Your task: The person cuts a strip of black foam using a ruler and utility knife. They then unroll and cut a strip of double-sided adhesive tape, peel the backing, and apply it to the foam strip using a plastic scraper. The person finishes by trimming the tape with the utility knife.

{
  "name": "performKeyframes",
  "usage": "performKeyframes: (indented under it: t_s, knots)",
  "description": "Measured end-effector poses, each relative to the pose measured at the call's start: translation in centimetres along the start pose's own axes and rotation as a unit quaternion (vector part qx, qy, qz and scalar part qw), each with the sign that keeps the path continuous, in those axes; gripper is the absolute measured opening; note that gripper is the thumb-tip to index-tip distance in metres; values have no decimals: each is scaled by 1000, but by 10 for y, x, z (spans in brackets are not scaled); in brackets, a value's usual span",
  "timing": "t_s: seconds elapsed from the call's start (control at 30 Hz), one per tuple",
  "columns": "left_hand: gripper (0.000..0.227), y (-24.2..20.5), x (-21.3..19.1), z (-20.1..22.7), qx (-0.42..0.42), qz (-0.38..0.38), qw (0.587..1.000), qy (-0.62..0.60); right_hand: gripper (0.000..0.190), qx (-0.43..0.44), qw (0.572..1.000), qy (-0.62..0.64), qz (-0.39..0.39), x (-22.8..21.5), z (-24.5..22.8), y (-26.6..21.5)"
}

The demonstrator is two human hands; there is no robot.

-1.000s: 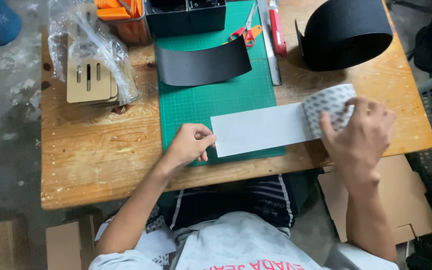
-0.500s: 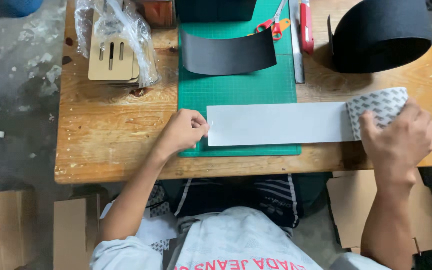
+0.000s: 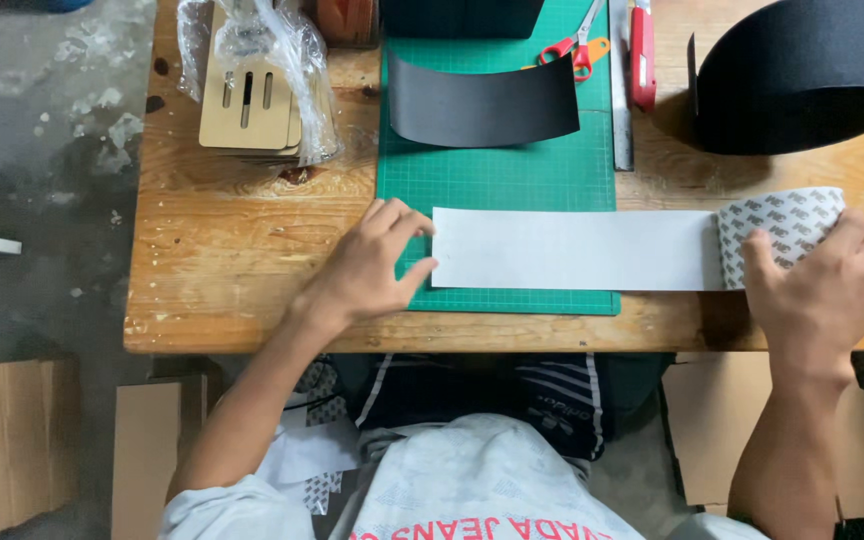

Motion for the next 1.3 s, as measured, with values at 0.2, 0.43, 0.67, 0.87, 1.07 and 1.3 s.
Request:
performKeyframes:
  t_s: [0.2, 0.43, 0.67, 0.87, 1.07, 1.3]
  knots:
    - [48, 1, 32, -22, 14, -6, 986, 163, 62, 16, 999, 10, -38, 1, 1, 2]
    - [43, -10, 19, -38, -51, -23, 992, 110, 52, 38, 994, 88, -48, 9, 8, 9]
    - [54, -18, 17, -47, -28, 14, 995, 100, 45, -20, 993, 110, 32, -3, -6, 12]
    - [47, -24, 7, -54, -44, 43, 996, 65, 44, -23, 992, 124, 11, 3, -2, 13]
    - [48, -18, 1, -32, -9, 70, 996, 62, 45, -28, 990, 138, 14, -1, -6, 13]
    - [45, -18, 12, -41, -28, 21, 995, 89, 71, 30, 987, 110, -111, -9, -12, 17]
Point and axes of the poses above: each hand's wrist, its own y-axis towards the middle knuckle, its own x-axis out of the palm, z = x × y, the point moved 4 cm from there along y, towards the middle knuckle, and after that the axes turned 3 degrees about y, right-handed, at the moved point
